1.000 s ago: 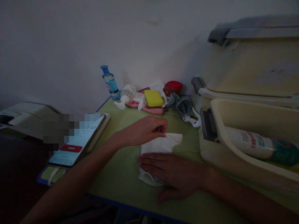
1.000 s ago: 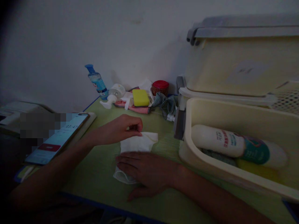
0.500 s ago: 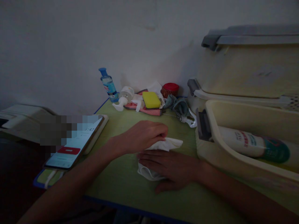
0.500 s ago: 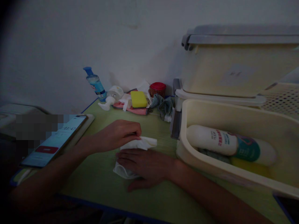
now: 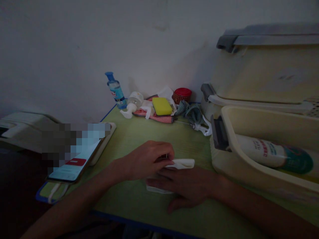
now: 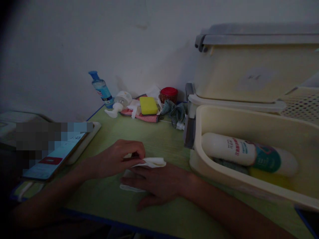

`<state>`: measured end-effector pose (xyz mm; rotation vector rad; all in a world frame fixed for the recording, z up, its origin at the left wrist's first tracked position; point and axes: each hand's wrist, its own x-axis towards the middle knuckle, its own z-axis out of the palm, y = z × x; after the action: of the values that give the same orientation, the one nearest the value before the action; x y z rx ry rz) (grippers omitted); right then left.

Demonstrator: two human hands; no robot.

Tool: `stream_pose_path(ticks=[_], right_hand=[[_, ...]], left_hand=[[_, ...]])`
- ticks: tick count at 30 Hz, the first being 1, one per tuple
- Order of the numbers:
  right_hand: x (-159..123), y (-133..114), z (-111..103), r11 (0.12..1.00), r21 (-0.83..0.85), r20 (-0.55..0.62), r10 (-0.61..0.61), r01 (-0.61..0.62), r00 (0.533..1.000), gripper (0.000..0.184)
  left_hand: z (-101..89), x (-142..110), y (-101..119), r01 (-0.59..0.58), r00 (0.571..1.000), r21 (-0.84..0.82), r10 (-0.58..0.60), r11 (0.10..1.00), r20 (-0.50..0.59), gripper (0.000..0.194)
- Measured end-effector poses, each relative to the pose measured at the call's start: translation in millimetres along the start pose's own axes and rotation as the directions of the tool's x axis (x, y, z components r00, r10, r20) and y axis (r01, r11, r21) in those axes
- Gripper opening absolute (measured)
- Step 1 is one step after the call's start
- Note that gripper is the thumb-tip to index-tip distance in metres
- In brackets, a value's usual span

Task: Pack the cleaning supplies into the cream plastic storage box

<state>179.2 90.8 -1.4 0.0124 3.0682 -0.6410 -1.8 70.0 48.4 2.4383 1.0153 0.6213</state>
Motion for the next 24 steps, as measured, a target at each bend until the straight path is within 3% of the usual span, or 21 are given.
stream_pose_path(ticks=[8,18,24], right_hand=[[0.4,0.8,3.3,0.997,-0.076,-0.057,-0.039,0.035,0.998,0.069],[-0.1,-8.3,-2.5,0.973,-0.233,-0.101,-0.031,0.007,0.994,0.063],[-1.8,-17.8,5.6,0.929,-0.366,-0.157,-0.117,0.052,0.981,0.06]], left_hand=[[1.0,-2.5,2.5,-0.033,0.999,0.042,0.031,0.999,0.04,0.014],[1.3,-3.1,2.5,-0.013,1.0,0.077,0.013,0.997,-0.005,0.014],[1.0,-3.8,1.7,-0.019,0.999,0.1,0.022,0.995,-0.032,0.014]])
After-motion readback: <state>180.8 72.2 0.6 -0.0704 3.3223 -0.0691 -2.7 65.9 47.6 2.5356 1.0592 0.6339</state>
